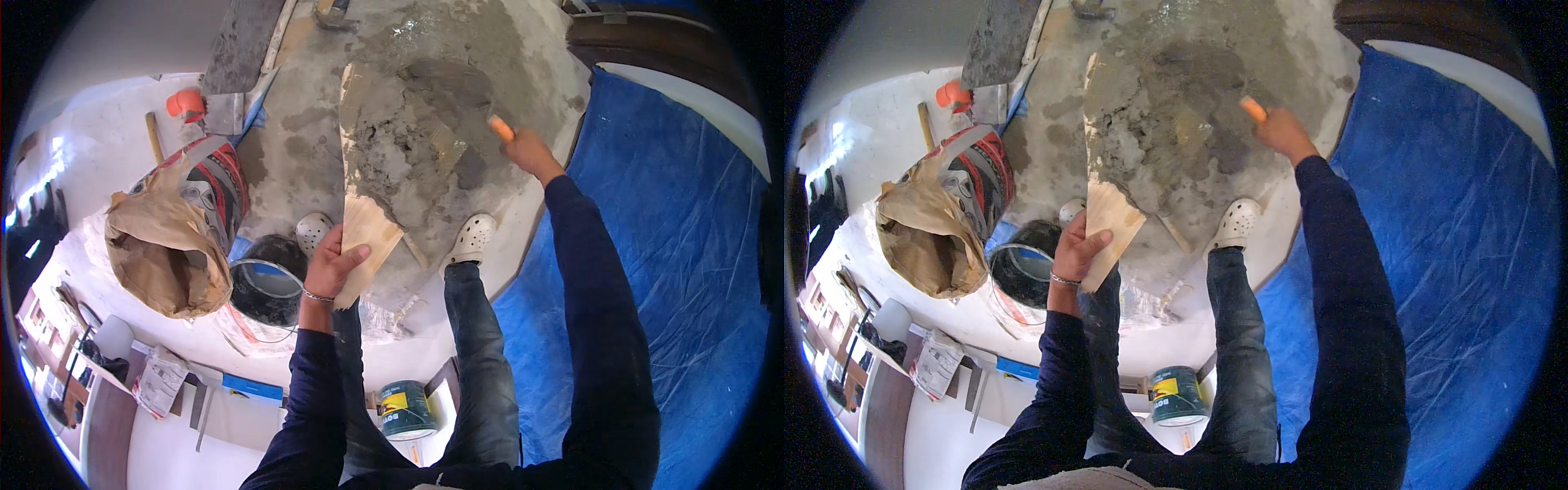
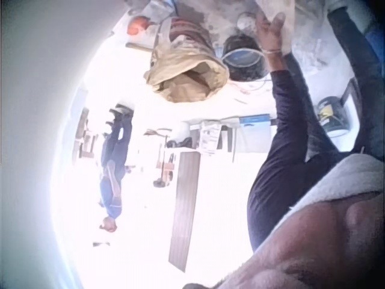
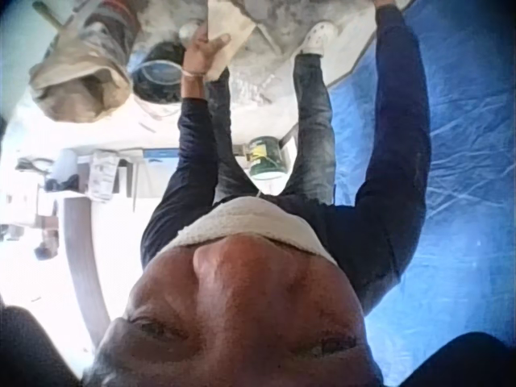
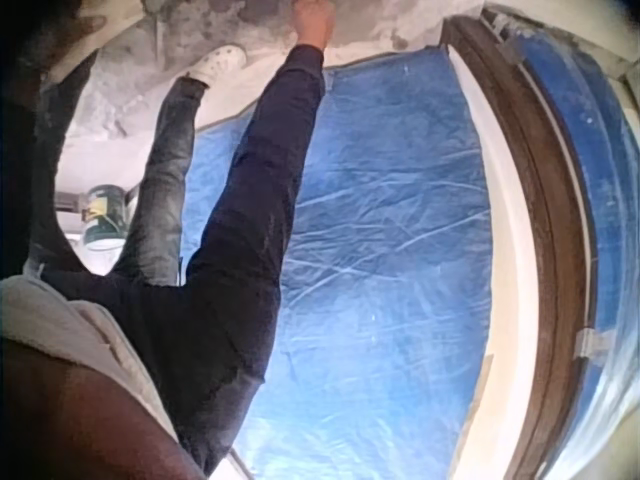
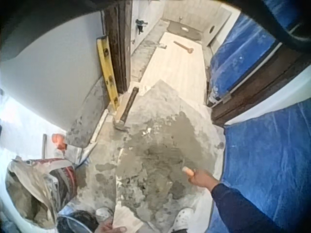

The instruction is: Applying cement mortar to a floor surface using a trowel.

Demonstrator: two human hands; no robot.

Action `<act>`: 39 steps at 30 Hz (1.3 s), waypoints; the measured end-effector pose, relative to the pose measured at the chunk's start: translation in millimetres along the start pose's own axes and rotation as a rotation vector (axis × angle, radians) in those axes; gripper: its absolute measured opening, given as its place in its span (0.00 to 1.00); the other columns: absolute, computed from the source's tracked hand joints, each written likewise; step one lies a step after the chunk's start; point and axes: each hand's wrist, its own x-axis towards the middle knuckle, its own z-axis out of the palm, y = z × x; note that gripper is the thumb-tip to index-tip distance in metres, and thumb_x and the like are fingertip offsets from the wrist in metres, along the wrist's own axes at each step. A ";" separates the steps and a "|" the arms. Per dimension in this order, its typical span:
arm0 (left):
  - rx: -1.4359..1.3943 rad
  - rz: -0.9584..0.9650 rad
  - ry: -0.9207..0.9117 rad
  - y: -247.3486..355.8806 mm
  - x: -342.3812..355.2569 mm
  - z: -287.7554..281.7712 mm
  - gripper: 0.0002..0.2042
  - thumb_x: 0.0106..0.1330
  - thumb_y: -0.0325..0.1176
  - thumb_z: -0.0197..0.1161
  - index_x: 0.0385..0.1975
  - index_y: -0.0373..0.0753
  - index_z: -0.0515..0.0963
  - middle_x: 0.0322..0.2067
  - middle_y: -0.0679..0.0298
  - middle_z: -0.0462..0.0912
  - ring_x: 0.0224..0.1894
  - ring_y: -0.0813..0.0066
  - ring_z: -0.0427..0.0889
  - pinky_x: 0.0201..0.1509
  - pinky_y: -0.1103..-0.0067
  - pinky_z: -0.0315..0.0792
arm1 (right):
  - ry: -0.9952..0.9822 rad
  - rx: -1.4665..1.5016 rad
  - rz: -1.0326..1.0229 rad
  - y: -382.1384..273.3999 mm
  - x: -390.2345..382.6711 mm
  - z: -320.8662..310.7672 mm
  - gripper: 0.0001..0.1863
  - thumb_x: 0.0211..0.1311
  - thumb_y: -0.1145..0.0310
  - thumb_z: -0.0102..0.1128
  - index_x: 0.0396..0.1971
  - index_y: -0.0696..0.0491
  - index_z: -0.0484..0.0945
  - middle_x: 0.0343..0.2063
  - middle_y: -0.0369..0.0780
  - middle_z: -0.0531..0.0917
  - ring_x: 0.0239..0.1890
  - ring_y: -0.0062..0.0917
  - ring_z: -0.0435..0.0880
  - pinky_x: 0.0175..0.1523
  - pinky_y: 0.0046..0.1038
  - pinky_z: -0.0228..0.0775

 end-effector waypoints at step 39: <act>-0.126 0.290 0.262 44.6 -21.0 -37.0 0.26 0.60 0.35 0.67 0.55 0.29 0.68 0.46 0.52 0.80 0.42 0.62 0.84 0.45 0.69 0.81 | -0.009 0.992 0.518 88.1 -93.9 212.1 0.14 0.59 0.59 0.64 0.26 0.51 0.70 0.13 0.31 0.69 0.11 0.19 0.67 0.17 0.28 0.60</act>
